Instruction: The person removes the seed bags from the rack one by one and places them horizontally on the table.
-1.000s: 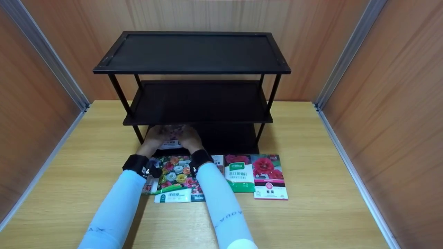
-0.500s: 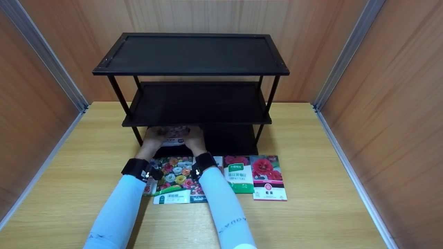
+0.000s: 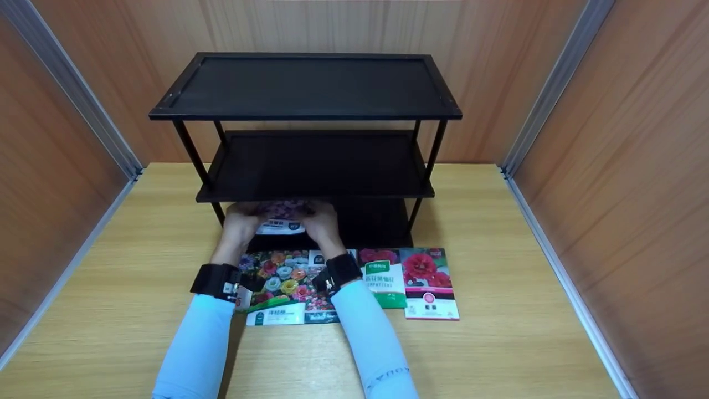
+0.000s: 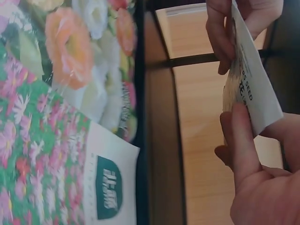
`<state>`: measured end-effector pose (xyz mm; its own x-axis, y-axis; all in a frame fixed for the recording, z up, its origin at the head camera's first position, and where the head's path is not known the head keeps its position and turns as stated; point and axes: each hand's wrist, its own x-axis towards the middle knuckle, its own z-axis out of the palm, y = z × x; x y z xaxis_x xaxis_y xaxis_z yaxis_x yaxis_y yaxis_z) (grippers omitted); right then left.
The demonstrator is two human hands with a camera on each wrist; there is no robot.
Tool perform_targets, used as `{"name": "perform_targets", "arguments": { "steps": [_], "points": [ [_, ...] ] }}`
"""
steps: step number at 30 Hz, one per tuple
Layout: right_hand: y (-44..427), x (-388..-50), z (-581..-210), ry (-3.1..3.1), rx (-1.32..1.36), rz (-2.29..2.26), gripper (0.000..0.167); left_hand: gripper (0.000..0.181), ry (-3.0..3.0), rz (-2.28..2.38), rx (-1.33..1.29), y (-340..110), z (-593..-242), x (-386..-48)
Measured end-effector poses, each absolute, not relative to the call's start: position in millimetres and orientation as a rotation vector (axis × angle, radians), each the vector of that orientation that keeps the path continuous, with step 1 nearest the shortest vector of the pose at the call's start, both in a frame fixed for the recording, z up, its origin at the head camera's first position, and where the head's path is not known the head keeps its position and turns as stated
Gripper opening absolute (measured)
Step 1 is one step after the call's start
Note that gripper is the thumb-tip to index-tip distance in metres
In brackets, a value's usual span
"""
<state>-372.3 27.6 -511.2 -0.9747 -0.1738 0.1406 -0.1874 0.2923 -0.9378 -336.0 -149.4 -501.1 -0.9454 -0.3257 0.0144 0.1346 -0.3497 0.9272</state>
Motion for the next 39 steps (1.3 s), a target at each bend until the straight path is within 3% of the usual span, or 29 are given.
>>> {"name": "perform_targets", "arguments": {
  "steps": [5, 14, 24, 33, 39],
  "points": [
    [41, -364, -504, -2.412, 0.303, 2.029, 0.030, 0.052, -2.164, -1.958, 0.258, -154, -496, -323],
    [67, -358, -496, -2.377, 0.212, 2.222, 0.022, 0.064, -2.289, -2.092, 0.139, -148, -483, -306],
    [82, -352, -489, -2.440, 0.326, 2.274, 0.027, 0.065, -2.230, -2.282, 0.181, -154, -487, -303],
    [84, -346, -483, -2.586, 0.386, 2.227, 0.041, 0.054, -2.326, -2.219, 0.119, -152, -490, -303],
    [81, -344, -482, -2.683, 0.471, 2.189, 0.030, 0.037, -2.347, -2.186, 0.128, -151, -490, -302]
  ]
}}
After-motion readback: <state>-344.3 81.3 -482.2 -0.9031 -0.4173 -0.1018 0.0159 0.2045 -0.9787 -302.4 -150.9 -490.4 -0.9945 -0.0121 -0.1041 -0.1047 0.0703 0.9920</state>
